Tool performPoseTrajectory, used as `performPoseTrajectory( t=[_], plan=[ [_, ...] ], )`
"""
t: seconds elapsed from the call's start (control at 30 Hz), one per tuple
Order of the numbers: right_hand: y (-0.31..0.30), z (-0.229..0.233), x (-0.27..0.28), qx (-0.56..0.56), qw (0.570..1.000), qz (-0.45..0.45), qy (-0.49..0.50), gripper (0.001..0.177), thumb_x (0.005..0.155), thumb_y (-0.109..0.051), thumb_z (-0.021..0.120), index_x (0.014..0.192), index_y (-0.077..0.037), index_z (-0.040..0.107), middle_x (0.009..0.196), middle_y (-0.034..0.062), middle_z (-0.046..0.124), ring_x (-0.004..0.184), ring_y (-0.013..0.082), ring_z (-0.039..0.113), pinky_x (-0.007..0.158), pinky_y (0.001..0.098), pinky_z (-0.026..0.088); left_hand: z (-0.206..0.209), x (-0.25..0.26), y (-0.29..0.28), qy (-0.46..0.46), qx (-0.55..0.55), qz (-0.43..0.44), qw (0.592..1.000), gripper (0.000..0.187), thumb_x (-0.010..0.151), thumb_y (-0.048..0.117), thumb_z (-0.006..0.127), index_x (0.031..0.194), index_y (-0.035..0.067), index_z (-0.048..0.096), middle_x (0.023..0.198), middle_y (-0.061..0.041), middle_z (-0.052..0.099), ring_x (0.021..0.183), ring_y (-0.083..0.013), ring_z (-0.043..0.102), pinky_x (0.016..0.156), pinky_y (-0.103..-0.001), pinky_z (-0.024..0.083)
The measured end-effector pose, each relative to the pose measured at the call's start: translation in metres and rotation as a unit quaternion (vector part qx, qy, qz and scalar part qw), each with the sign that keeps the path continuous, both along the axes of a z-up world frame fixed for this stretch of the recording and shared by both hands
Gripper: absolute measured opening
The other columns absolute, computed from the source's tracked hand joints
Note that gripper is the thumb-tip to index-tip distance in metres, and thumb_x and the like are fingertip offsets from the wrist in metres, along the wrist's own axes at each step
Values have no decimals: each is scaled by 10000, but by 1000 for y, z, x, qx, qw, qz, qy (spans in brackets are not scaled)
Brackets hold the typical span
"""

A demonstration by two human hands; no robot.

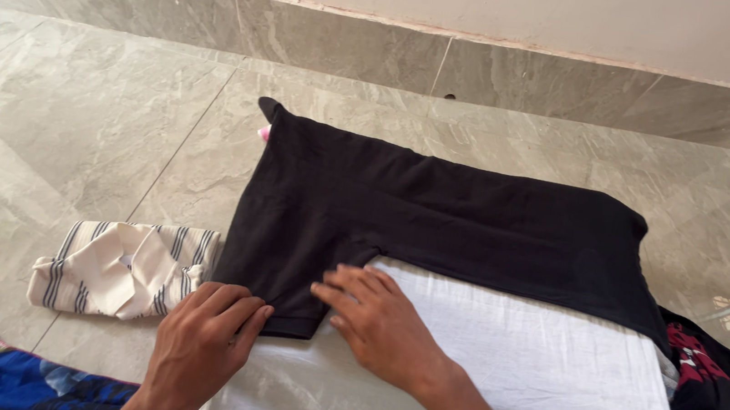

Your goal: The person folds a striped polo shirt and a black shirt on a white cloth laid on the floor. They smooth and align the garments, fold the sleeves and body, and place the finished folded shirts aside.

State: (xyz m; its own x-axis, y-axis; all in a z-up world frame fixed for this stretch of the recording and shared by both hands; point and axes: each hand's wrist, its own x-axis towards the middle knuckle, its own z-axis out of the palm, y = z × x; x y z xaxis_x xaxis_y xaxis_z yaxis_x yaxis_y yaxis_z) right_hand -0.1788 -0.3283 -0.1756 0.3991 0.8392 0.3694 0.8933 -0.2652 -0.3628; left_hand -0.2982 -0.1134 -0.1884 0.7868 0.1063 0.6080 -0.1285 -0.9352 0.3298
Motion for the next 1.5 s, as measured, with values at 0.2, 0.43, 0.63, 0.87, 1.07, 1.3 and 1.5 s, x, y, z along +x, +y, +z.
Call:
performPoseTrajectory(
  t=[0.2,0.43,0.63,0.87,1.07,1.3,1.5],
  plan=[
    [3,-10,-14,-27,998,-16,49,310,897,-173,745,1182,-53,729,1256,104,651,1217,266,598,1028,400,508,-3,-3,0,9,-31,38,999,111,817,156,795,822,48,773,864,-36,729,831,-216,693,701,-369,562],
    [7,-10,-36,30,999,9,6,407,830,-286,824,1129,-23,740,1226,131,659,1204,302,600,1019,439,500,-3,-13,0,45,-5,49,998,203,839,229,748,957,67,775,1031,-51,733,1032,-249,671,902,-435,534],
    [20,-10,-46,33,992,-56,111,322,792,-188,841,1076,-55,767,1162,80,685,1124,250,626,951,391,532,2,-32,20,147,-51,-26,987,455,823,304,737,1215,75,698,1266,-87,683,1225,-293,595,970,-442,507],
    [36,5,-41,-14,978,-124,164,116,891,-100,721,984,-93,789,969,-10,742,900,161,670,811,311,568,17,-31,25,185,-107,-33,976,307,916,120,626,1211,77,701,1256,-71,702,1196,-274,644,978,-423,529],
    [42,5,-31,65,922,-215,316,147,957,-167,637,1021,-96,748,902,-2,732,727,155,666,661,306,539,9,-22,26,102,-51,-22,993,473,891,238,719,1324,57,660,1158,-82,742,1127,-270,661,972,-441,486],
    [38,-1,-13,132,989,-45,48,286,918,-305,701,1083,-73,677,1027,56,709,954,232,674,834,368,529,15,8,41,146,-164,-2,976,516,807,-37,692,1291,137,646,1014,-41,784,1022,-202,726,950,-396,530],
    [40,-3,3,48,936,-150,314,355,918,-203,692,1265,-130,672,1113,34,763,955,160,740,831,325,605,37,46,57,211,-289,-75,931,504,836,81,734,1322,158,624,993,-43,779,954,-166,759,821,-359,599]
  ],
)
